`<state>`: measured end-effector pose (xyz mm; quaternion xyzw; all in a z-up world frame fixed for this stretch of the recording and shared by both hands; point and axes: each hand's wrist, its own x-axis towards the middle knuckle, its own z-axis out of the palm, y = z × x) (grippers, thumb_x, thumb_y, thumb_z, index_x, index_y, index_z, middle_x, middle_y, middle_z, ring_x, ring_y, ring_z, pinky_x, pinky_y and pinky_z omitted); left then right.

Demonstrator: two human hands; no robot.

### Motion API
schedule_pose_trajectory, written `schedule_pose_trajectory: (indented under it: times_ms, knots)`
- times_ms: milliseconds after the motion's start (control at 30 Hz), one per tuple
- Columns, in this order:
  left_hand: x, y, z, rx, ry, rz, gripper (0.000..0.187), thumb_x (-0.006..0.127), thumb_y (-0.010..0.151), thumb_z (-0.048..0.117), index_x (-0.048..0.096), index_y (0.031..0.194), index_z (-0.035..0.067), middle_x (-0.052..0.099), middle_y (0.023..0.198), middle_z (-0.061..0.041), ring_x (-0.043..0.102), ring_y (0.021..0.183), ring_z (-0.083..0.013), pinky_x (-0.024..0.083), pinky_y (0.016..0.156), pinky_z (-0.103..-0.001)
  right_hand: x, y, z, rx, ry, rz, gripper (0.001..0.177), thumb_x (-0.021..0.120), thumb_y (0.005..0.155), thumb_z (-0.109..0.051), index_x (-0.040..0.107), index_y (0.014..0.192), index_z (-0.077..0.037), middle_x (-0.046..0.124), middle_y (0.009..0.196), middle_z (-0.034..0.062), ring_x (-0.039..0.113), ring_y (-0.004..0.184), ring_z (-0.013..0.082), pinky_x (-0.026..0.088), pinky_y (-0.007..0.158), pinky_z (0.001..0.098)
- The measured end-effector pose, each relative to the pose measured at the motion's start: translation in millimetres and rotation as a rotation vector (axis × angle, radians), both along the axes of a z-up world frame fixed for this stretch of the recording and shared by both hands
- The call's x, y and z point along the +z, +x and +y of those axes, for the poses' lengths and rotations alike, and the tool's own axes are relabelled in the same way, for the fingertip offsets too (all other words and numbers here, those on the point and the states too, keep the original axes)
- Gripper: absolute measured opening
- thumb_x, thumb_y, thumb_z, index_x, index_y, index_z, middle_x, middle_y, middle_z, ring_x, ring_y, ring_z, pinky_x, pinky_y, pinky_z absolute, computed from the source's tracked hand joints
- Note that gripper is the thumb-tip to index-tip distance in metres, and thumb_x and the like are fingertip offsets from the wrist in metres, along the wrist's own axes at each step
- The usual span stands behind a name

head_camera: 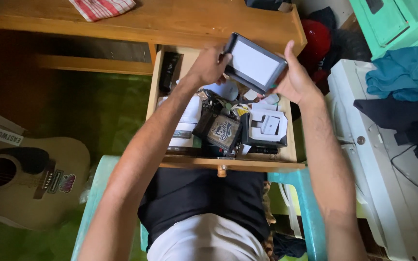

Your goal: Organizing and searching through various items inside a wooden desk drawer

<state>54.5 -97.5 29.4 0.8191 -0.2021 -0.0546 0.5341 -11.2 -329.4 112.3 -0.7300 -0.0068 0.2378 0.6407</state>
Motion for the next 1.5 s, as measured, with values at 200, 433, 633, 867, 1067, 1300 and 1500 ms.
schedule_pose_trajectory:
  times_ms: [200,433,633,867,1067,1300,1500]
  knots:
    - [-22.6,34.8,24.2,0.359,0.142,-0.051,0.022,0.051,0.107,0.021,0.067,0.114,0.008,0.075,0.088,-0.004,0.064,0.055,-0.0078,0.064,0.047,-0.023,-15.7,44.7,-13.0,0.207,0.213,-0.265,0.11,0.08,0.081,-0.05,0.009,0.163,-0.038,0.049,0.155,0.0334,0.057,0.137,0.05,0.056,0.096,0.069]
    - [-5.8,35.5,62.3,0.56,0.102,0.027,0.024,0.056,0.103,0.028,0.07,0.101,0.008,0.074,0.087,-0.004,0.068,0.062,-0.0137,0.064,0.056,-0.03,-3.6,47.2,39.3,0.356,-0.438,-0.711,0.109,0.09,0.077,-0.012,0.022,0.162,-0.018,0.023,0.166,0.0242,0.047,0.138,0.0364,0.048,0.096,0.0456]
    - [8.8,44.4,84.5,0.583,0.034,-0.041,0.025,0.056,0.1,0.028,0.067,0.09,0.008,0.076,0.081,-0.006,0.075,0.056,-0.0183,0.064,0.059,-0.035,-18.4,60.3,65.5,0.319,-0.562,-1.13,0.1,0.096,0.077,-0.022,0.038,0.156,-0.007,0.03,0.156,0.021,0.038,0.144,0.0405,0.05,0.107,0.0529]
    - [32.2,61.0,91.9,0.473,-0.1,-0.373,0.065,0.054,0.097,0.062,0.059,0.134,0.008,0.071,0.134,-0.014,0.076,0.115,-0.0287,0.06,0.088,-0.045,-27.4,111.5,48.1,-0.137,-0.579,-1.209,0.074,0.095,0.085,-0.027,0.056,0.146,-0.008,0.041,0.151,0.0217,0.053,0.13,0.0321,0.065,0.074,0.0322]
    - [6.8,111.0,76.9,0.375,0.12,-0.401,0.035,0.067,0.1,0.035,0.076,0.104,0.001,0.071,0.063,-0.008,0.062,0.051,-0.0165,0.056,0.055,-0.039,-31.3,145.9,3.7,-0.465,-0.629,-1.061,0.066,0.094,0.086,-0.028,0.058,0.14,-0.012,0.055,0.136,0.0133,0.055,0.093,0.0201,0.05,0.076,0.0334]
    - [-1.6,141.7,44.1,0.243,0.156,-0.448,0.029,0.061,0.09,0.019,0.067,0.116,0.009,0.073,0.111,-0.021,0.067,0.103,-0.0434,0.053,0.085,-0.048,-57.4,225.8,-32.2,-0.762,-0.626,-1.104,0.054,0.099,0.082,-0.036,0.069,0.121,-0.013,0.064,0.122,0.015,0.071,0.068,0.0161,0.059,0.059,0.0252]
    - [10.1,145.7,19.4,0.235,0.477,-0.622,0.042,0.058,0.095,0.038,0.066,0.126,0.01,0.067,0.122,-0.017,0.057,0.111,-0.0409,0.043,0.088,-0.058,-52.7,275.2,-6.6,-0.837,-0.661,-1.272,0.058,0.099,0.078,-0.044,0.069,0.112,-0.007,0.066,0.111,0.0161,0.067,0.102,0.0333,0.054,0.089,0.0444]
